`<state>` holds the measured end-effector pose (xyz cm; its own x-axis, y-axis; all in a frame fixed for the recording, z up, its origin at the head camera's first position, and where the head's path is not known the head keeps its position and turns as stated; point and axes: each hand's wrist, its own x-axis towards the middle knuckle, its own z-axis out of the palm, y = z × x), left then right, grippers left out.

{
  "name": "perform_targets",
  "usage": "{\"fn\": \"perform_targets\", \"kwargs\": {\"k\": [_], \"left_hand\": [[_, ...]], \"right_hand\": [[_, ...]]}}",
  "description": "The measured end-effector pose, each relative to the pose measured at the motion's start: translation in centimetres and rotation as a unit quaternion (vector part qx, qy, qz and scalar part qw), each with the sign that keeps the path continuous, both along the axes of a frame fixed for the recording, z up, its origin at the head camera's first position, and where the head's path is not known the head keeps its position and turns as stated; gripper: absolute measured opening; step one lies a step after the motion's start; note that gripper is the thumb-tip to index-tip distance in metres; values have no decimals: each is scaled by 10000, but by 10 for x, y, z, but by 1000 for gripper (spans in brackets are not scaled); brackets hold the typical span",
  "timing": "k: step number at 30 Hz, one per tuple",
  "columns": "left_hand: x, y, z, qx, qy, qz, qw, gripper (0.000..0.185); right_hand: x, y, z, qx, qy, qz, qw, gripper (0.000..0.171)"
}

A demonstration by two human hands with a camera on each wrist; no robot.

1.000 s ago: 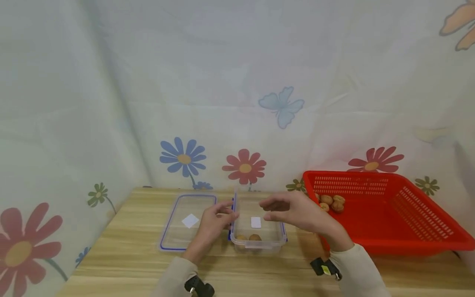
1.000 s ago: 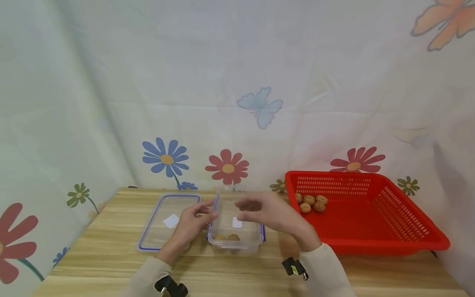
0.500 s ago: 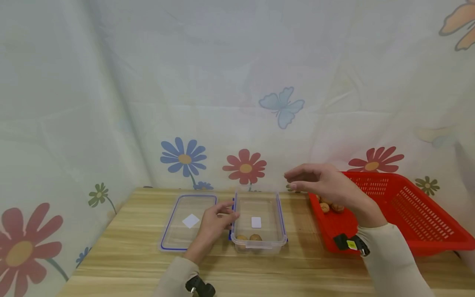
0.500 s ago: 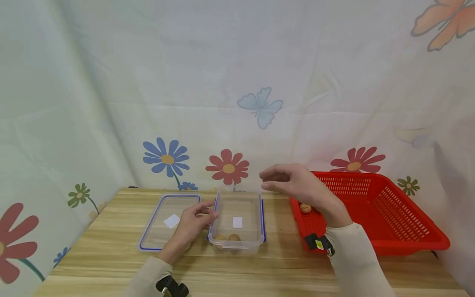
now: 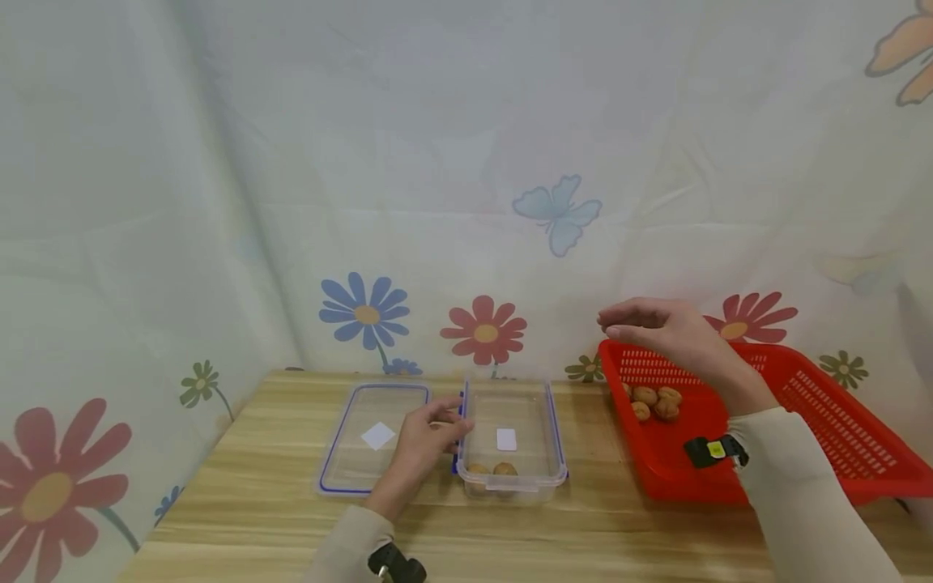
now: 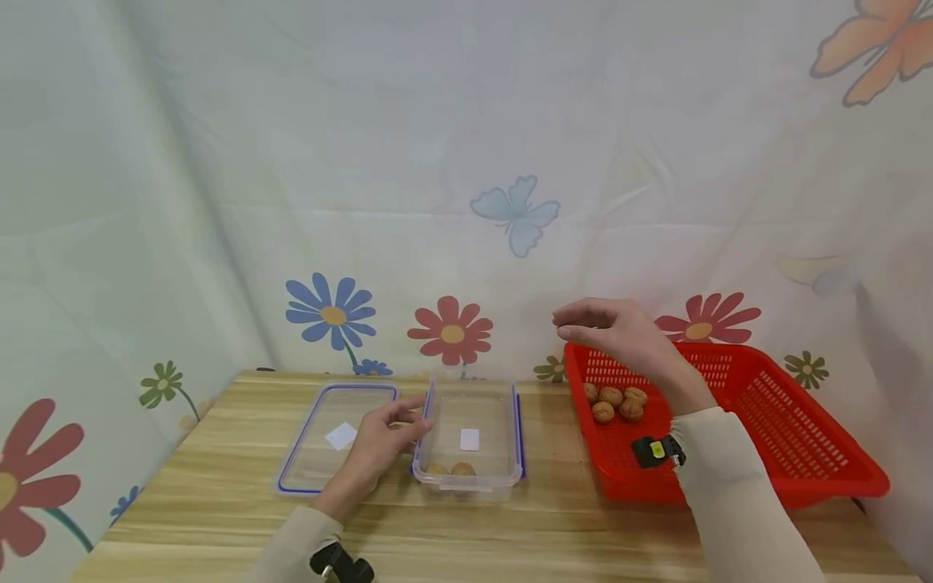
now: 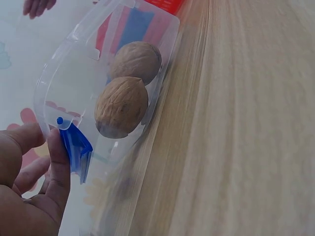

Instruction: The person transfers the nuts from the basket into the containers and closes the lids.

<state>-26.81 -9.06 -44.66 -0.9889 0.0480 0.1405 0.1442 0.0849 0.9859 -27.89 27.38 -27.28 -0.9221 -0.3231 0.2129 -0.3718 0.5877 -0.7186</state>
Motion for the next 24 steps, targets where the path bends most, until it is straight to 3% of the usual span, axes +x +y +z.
{"fn": "perform_targets", "kwargs": {"k": [10, 17, 24], "left_hand": [[-2, -1, -2, -64, -79, 33, 9999, 43], [0, -1, -2, -41, -64, 9, 10000, 45], [-1, -1, -1, -62, -43, 28, 10000, 45]], "right_hand": [[-18, 30, -18, 103, -6, -229, 9997, 52], [-26, 48, -32, 22, -493, -396, 9980, 62], [-35, 62, -46, 243, -609, -526, 9965, 64]]}}
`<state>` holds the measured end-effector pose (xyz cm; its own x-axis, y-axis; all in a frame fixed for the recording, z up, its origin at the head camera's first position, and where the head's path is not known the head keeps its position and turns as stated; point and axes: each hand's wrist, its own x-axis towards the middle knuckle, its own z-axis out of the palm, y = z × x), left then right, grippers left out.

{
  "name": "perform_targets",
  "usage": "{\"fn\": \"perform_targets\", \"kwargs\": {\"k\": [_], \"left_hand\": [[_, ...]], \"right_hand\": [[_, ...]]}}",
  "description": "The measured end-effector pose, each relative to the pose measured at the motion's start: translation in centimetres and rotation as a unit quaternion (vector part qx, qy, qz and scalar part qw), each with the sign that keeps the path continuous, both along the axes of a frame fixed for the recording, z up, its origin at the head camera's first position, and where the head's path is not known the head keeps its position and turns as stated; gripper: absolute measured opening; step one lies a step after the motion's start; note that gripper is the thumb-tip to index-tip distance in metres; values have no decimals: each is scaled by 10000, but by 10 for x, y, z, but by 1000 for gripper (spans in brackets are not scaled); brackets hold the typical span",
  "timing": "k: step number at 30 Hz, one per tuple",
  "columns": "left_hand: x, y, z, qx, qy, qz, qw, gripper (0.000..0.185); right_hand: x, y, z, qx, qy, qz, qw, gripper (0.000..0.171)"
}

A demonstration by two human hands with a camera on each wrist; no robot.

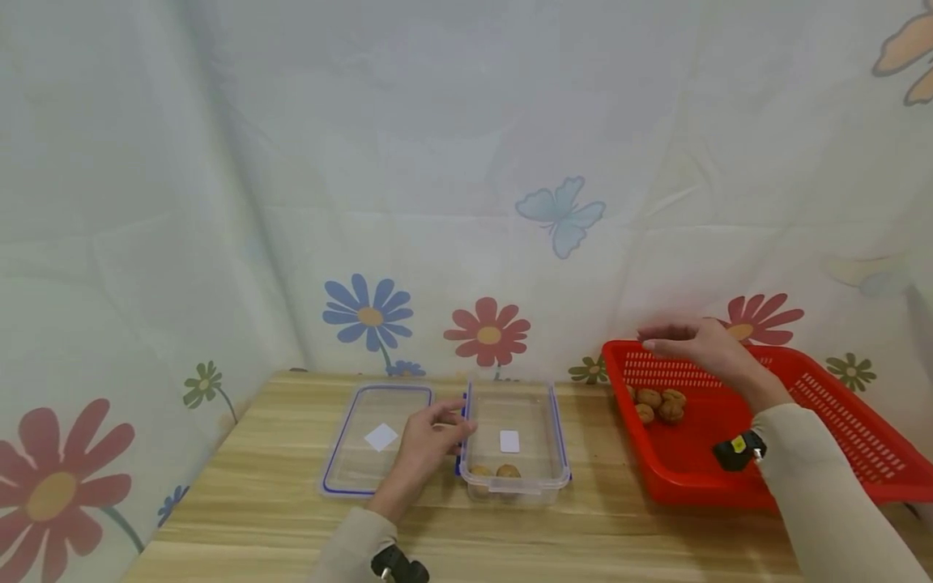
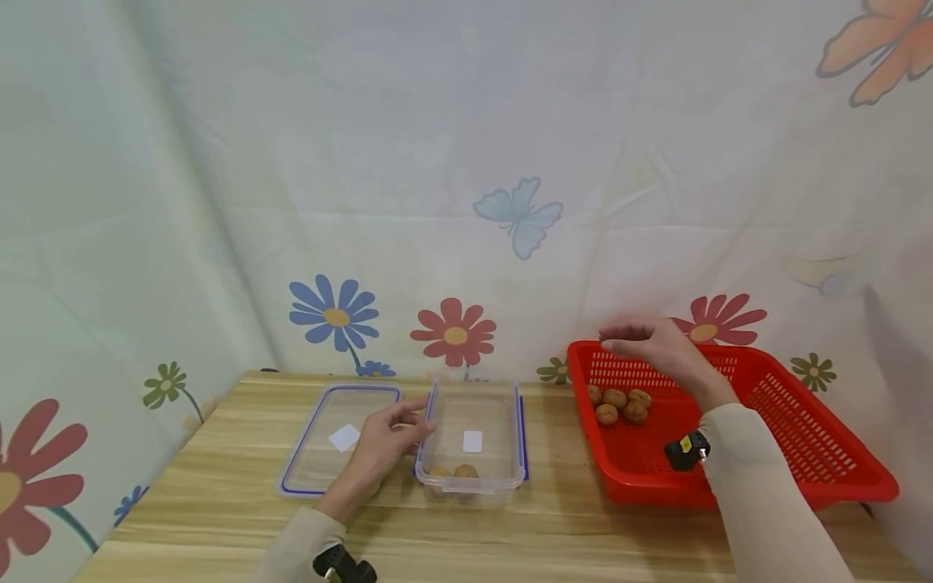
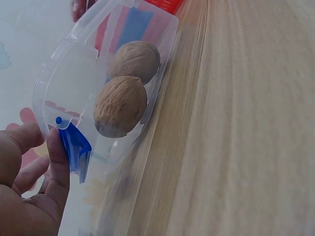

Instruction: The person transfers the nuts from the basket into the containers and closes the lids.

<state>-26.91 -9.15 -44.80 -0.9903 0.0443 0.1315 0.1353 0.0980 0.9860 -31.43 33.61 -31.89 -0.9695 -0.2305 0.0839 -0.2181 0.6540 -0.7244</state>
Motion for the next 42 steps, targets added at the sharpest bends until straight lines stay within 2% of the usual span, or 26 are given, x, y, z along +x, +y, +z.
{"fn": "perform_targets", "kwargs": {"k": [11, 21, 29, 42], "left_hand": [[-2, -1, -1, 40, 32, -55, 10000, 45], [-2, -1, -2, 51, -3, -46, 10000, 44], [-1, -1, -2, 69, 6, -36, 10000, 45], [-1, -1, -3, 71, 59, -66, 9999, 45]], "right_hand": [[-7, 19, -19, 423, -107, 43, 9990, 56], [-12, 37, -36, 781, -569, 131, 9952, 55], [-14, 42, -44, 750, -932, 177, 9927, 55], [-20, 46, -54, 967, -1112, 237, 9888, 46]]}}
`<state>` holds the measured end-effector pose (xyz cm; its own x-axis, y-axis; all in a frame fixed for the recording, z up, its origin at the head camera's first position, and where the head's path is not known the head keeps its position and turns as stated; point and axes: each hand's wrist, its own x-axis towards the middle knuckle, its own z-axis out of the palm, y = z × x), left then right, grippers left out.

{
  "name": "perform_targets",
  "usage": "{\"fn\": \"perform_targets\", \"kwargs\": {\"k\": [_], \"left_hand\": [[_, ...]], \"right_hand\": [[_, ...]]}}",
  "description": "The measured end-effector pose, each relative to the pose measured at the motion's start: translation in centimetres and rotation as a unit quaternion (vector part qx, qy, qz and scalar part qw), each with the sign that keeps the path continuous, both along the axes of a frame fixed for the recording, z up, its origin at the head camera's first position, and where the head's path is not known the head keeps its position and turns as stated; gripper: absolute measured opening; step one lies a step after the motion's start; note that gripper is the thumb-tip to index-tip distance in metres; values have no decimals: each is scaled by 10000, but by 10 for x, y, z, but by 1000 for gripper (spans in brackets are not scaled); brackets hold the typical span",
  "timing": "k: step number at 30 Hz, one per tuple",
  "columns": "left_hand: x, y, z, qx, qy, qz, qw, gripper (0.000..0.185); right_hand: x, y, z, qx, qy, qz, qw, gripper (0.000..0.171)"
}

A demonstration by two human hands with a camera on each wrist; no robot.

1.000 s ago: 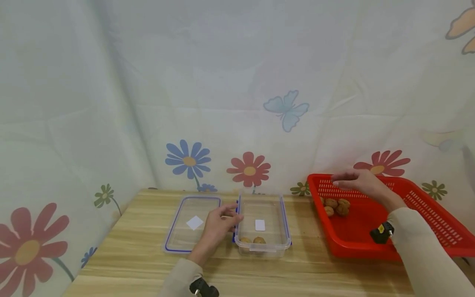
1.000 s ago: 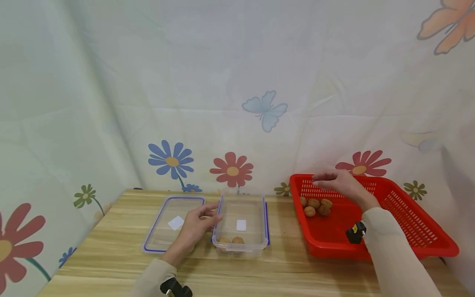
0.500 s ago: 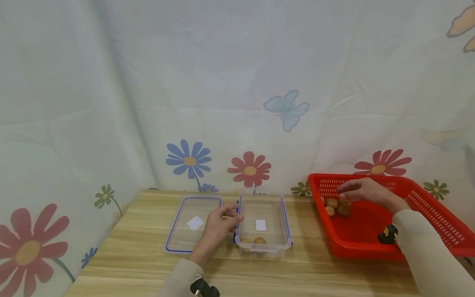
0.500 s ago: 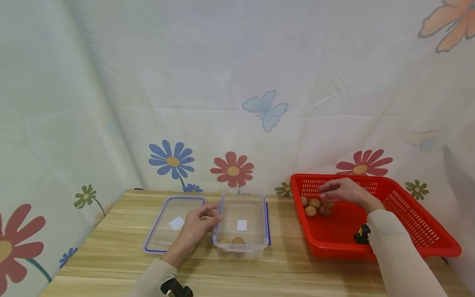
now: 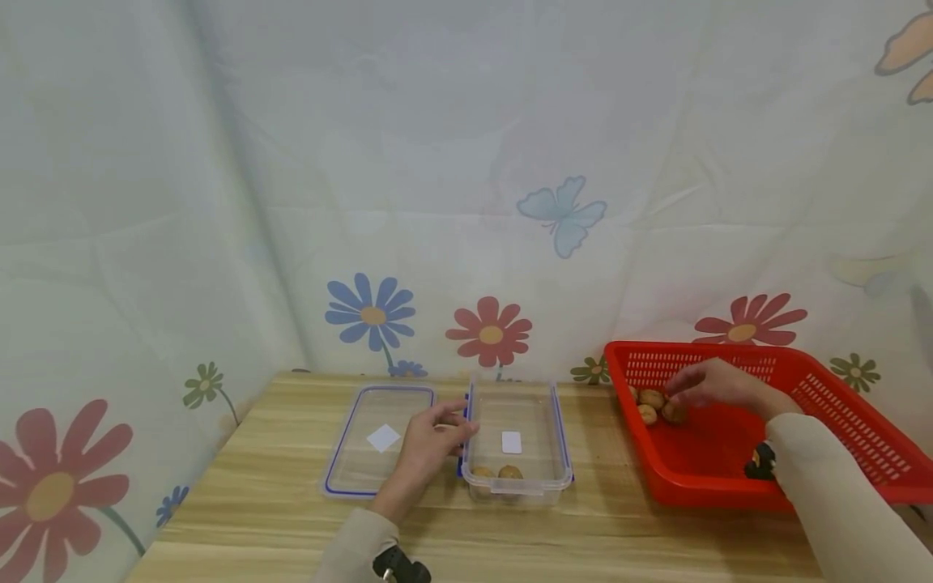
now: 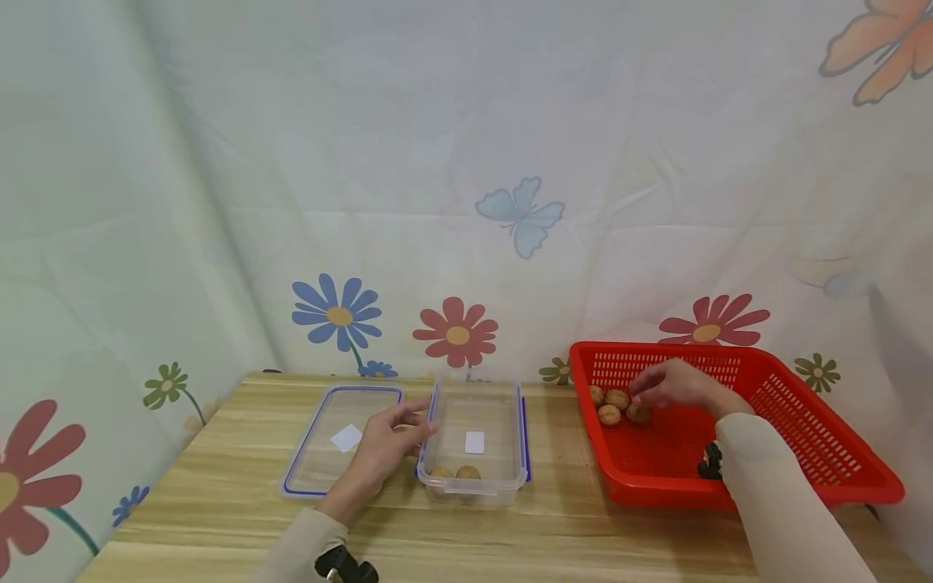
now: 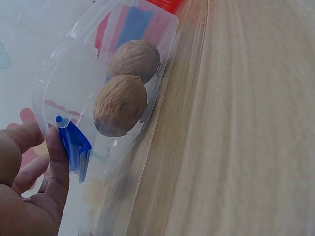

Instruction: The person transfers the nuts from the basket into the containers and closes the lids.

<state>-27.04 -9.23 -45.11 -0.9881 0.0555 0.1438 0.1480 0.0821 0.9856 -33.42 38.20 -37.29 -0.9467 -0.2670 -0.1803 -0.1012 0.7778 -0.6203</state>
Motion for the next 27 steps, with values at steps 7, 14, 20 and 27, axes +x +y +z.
{"fn": "perform_targets", "kwargs": {"k": [7, 14, 20, 27], "left_hand": [[-3, 0, -3, -10, -36, 45, 10000, 43], [-5, -1, -4, -13, -70, 46, 10000, 43], [-6, -1, -4, -7, -66, 34, 10000, 43], [-4, -1, -4, -34, -30, 17, 10000, 44]], "right_hand": [[1, 0, -3, 138, -62, 38, 9999, 40], [-1, 0, -6, 233, -268, 22, 9994, 37], [-2, -2, -6, 386, -451, -65, 9982, 35], [-2, -3, -4, 331, -529, 27, 9980, 37]]}}
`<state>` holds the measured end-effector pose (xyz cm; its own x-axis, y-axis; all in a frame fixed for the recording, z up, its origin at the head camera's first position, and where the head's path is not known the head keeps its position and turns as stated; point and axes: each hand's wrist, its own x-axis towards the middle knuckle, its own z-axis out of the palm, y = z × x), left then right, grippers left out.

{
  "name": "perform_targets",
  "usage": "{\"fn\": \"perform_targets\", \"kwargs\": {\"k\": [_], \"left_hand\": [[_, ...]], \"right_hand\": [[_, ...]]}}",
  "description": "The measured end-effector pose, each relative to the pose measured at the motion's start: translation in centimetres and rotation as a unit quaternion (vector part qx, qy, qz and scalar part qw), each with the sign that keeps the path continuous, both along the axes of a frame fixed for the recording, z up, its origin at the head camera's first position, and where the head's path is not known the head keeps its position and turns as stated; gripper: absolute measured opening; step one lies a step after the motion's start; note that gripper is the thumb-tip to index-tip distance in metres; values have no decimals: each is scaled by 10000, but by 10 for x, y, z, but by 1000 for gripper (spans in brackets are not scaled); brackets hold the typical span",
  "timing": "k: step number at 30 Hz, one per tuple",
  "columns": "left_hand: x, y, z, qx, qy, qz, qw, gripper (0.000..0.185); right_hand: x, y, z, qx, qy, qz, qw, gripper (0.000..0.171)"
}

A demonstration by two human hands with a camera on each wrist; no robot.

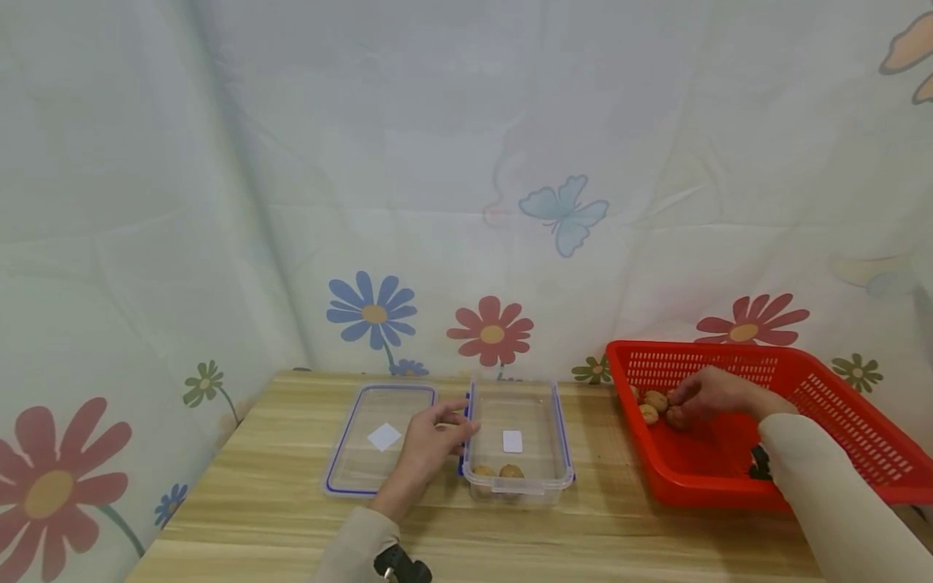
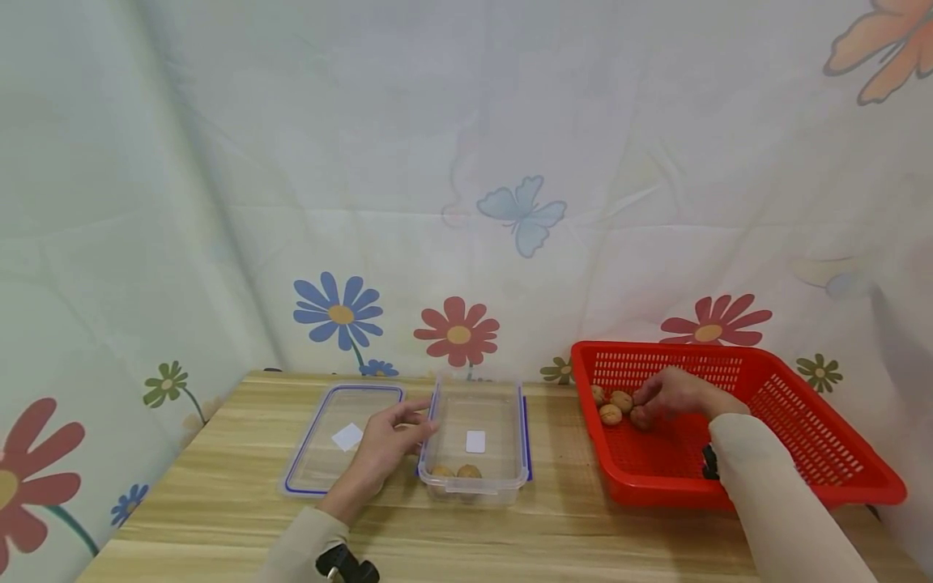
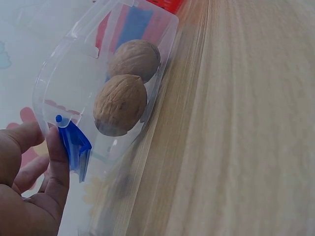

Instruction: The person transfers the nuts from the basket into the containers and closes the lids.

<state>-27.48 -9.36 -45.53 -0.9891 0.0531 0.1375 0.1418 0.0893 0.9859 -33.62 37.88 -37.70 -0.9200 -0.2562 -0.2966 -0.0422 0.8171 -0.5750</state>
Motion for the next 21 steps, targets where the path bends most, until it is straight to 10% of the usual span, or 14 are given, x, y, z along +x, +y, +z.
{"fn": "perform_targets", "kwargs": {"k": [21], "left_hand": [[3, 0, 3, 17, 9, -22, 10000, 45]], "right_hand": [[17, -10, 24, -172, 1177, 82, 9929, 47]]}}
